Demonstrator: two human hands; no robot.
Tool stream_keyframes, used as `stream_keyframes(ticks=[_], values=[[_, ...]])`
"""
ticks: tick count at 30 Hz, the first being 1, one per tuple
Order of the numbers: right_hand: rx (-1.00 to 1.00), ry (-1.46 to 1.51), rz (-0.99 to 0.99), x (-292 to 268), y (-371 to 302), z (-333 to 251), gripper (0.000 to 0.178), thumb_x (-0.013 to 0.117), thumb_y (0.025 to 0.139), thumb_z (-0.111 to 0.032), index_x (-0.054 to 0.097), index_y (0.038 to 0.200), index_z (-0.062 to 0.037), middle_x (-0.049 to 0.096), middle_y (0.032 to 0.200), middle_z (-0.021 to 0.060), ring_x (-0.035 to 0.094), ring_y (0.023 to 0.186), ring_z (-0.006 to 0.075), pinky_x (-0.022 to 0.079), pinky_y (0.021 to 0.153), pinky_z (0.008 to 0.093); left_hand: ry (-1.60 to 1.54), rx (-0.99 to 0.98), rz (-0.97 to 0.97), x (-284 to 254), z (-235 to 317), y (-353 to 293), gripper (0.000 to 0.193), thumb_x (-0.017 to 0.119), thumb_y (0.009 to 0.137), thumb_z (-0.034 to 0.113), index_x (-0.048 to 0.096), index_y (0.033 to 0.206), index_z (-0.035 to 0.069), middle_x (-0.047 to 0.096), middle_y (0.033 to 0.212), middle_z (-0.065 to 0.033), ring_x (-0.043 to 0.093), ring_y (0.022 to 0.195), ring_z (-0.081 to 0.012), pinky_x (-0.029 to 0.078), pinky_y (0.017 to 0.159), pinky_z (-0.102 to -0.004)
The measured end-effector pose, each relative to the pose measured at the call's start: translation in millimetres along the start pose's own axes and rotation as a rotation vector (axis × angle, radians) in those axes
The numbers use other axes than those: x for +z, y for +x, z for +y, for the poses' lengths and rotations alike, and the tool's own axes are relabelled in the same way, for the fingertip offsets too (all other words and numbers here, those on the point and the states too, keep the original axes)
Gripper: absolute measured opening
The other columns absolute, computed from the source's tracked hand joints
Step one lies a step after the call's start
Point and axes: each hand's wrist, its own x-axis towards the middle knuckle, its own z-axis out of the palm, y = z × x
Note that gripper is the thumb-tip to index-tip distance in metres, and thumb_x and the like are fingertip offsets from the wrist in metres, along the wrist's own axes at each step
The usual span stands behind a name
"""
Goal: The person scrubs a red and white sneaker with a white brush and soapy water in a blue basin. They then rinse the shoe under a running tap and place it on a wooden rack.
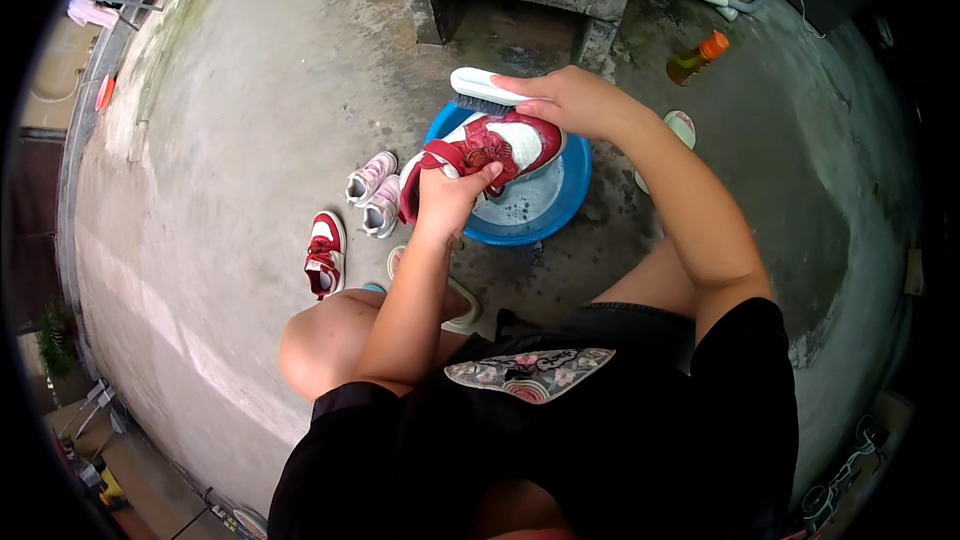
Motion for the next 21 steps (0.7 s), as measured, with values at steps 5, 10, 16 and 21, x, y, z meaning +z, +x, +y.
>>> stream_keyframes(ticks=[5,10,16,21], values=[[0.121,0.062,0.140,6,-49,6,0.047,0.057,0.093,-0.025,0.045,0.137,-0.0323,0.066,0.094,0.0198,0.065,0.078,0.0293,0.049,0.074,0.0357,-0.208,-0.146,0.078,-17,-1,5,0.027,0.066,0.077,-0.011,0.062,0.103,-0.007,0.067,0.097,-0.0120,0.066,0.086,-0.0188,0.055,0.075,-0.0316],[0.099,0.435,0.443,56,-65,16,0.049,0.057,0.094,-0.025,0.042,0.141,-0.0273,0.067,0.099,0.0198,0.065,0.086,0.0200,0.048,0.082,0.0312,-0.624,-0.291,0.136,-15,-13,6,0.032,0.061,0.083,-0.006,0.056,0.115,-0.005,0.065,0.107,-0.0178,0.066,0.092,-0.0273,0.055,0.084,-0.0396],[0.152,0.468,0.765,126,-57,-31,0.054,0.057,0.093,-0.013,0.038,0.143,-0.0167,0.065,0.100,0.0195,0.065,0.090,0.0267,0.049,0.078,0.0322,-0.959,-0.463,0.214,-7,-23,6,0.030,0.056,0.091,0.009,0.056,0.121,0.005,0.064,0.115,-0.0138,0.061,0.105,-0.0285,0.048,0.095,-0.0448],[0.121,0.435,0.807,161,-71,-49,0.059,0.057,0.092,-0.010,0.034,0.146,-0.0159,0.064,0.088,0.0198,0.064,0.079,0.0310,0.050,0.072,0.0357,-1.036,-0.463,0.205,-12,-26,6,0.030,0.056,0.091,0.009,0.055,0.121,0.004,0.063,0.117,-0.0140,0.061,0.105,-0.0274,0.048,0.095,-0.0435]])
